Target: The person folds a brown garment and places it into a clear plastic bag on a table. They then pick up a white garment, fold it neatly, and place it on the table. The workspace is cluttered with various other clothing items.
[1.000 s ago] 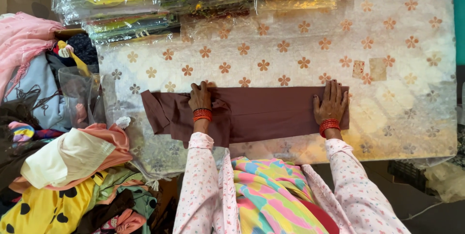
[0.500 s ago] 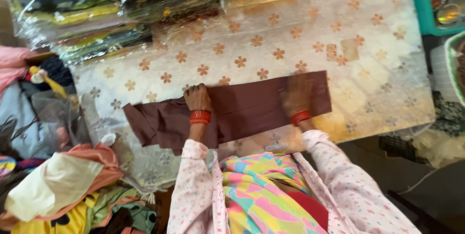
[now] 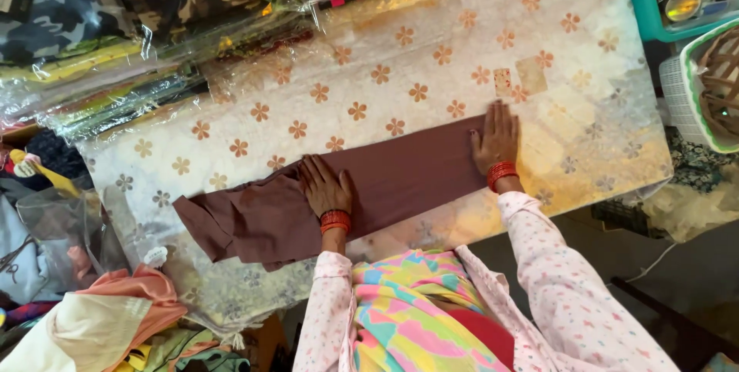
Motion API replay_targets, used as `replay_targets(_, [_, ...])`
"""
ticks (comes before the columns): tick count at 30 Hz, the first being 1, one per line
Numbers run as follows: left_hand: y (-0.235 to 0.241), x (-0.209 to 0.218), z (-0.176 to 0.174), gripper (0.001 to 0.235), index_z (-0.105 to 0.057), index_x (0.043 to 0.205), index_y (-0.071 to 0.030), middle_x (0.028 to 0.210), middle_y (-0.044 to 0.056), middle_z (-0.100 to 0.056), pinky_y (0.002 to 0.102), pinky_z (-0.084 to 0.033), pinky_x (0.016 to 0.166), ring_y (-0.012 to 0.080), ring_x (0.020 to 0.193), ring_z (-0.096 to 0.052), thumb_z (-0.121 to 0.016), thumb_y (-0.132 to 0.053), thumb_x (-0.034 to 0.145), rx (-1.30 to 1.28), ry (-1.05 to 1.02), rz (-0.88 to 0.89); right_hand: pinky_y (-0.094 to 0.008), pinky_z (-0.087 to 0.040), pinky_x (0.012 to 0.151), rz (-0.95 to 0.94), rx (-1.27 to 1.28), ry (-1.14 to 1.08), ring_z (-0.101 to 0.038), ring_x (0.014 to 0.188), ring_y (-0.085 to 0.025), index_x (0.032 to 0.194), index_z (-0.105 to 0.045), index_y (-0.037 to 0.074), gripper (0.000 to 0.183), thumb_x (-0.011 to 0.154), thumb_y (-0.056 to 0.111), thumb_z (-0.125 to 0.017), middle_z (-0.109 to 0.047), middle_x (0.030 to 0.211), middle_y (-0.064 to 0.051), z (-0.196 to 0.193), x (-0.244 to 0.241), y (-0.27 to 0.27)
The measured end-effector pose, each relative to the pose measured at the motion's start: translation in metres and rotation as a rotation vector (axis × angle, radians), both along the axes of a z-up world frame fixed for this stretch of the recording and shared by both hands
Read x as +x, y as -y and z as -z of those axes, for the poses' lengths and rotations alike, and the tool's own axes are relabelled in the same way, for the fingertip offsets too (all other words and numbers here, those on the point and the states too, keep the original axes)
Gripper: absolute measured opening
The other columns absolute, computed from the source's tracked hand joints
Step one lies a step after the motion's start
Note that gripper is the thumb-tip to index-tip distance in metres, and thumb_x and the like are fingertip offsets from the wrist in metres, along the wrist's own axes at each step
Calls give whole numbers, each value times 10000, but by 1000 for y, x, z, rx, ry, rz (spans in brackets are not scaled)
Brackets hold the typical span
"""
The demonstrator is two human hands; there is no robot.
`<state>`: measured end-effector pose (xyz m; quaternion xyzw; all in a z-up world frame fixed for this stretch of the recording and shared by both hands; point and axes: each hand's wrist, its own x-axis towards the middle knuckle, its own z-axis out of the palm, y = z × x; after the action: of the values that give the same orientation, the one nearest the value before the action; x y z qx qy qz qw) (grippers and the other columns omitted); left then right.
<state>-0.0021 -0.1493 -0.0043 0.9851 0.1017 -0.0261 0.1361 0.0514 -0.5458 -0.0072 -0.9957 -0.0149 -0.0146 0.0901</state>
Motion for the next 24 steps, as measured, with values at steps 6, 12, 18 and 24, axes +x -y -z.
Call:
replay_targets(6, [0,8,4,826,-271,1587,75,1649,316,-236,523,-175,1257,460,1535,-227,-489,-480,1016,66,71,-34,-541,-104,1300,57,6,3,-179,1606,-367,1644,-247,-39,760,1051,385,-463,-242,1718,-223,1,-2,2])
replay_targets(12, [2,7,30,867,-276,1579,75,1657,312,-233,473,-205,1231,459,1529,-241,-561,-478,975,-5,-11,-120,-588,-57,1270,104,-81,-17,-144,1607,-389,1640,-235,-72,780,1080,420,-467,-199,1730,-244,-2,-4,-7])
replay_targets(18, [61,-44,34,740,-302,1633,-48,1682,164,-284,491,-190,1282,346,1541,-287,-542,-407,1031,-99,-61,413,-560,-93,1297,-184,-59,-12,-184,1598,-403,1603,-306,-46,762,1050,442,-496,-267,1693,-242,21,-44,-111])
replay_targets(24, [11,-107,26,757,-299,1606,-75,1686,105,-276,499,-167,1268,300,1556,-257,-565,-406,979,-131,-4,525,-567,-178,1243,-320,93,-130,-275,1511,-402,1581,-364,29,788,953,469,-547,-340,1624,-221,13,-77,-120])
